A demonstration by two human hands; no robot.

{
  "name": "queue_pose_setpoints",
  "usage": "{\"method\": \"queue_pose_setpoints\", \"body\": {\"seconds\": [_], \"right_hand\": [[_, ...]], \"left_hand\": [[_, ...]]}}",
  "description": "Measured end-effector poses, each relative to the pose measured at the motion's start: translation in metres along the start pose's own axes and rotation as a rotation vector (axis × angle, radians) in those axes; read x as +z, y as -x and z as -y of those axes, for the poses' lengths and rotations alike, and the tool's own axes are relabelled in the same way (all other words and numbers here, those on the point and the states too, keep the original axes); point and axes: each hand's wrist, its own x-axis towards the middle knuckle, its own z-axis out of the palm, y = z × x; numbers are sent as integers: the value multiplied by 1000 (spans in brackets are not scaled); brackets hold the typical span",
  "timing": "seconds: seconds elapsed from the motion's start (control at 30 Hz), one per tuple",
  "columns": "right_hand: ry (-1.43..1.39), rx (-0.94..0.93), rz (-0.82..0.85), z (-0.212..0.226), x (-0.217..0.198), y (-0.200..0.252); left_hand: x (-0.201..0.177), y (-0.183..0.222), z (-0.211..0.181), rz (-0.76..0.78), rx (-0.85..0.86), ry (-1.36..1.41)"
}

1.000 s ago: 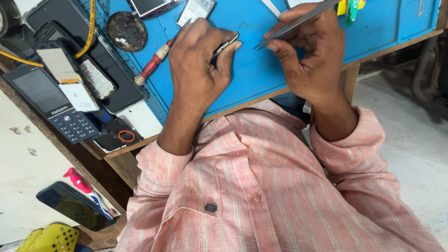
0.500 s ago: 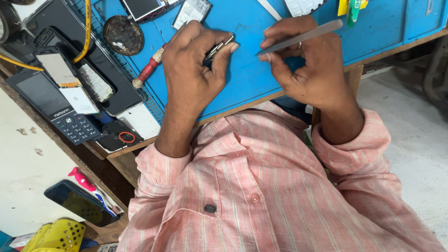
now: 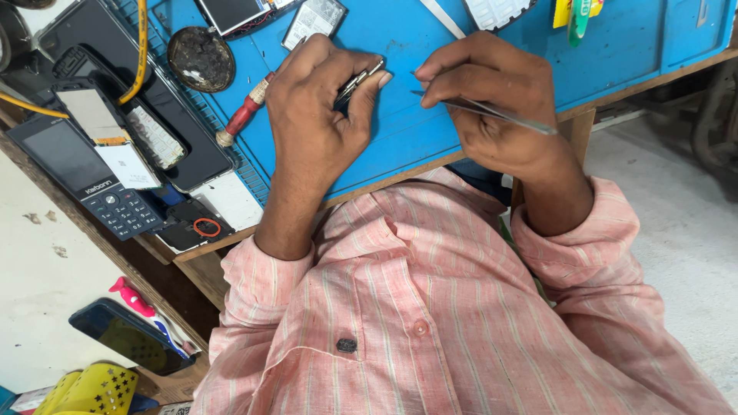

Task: The person uses tweezers to manipulate small components on a mobile phone motherboard placed on a blue work mat. They repeatedly pick up, position, and adjust tiny parts while occasionally lifting the board to inspect it. The workspace contains multiple disassembled phones, tools, and a magnifying lamp.

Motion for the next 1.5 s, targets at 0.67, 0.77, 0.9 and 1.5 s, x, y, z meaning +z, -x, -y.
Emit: {"method": "queue_pose_setpoints", "body": {"seconds": [0.67,0.77,0.9,1.5], "right_hand": [[-290,492,-173,13,20,3],[-132,510,-190,11,14,2],[-86,490,-171,13,12,-7],[55,422,-169,37,10,2]], "left_hand": [[-19,-6,-17,-75,13,38],[-18,-2,-17,-70,-29,73],[-19,-1,-16,-73,-15,65],[-23,-1,-33,-66,-41,4]]}}
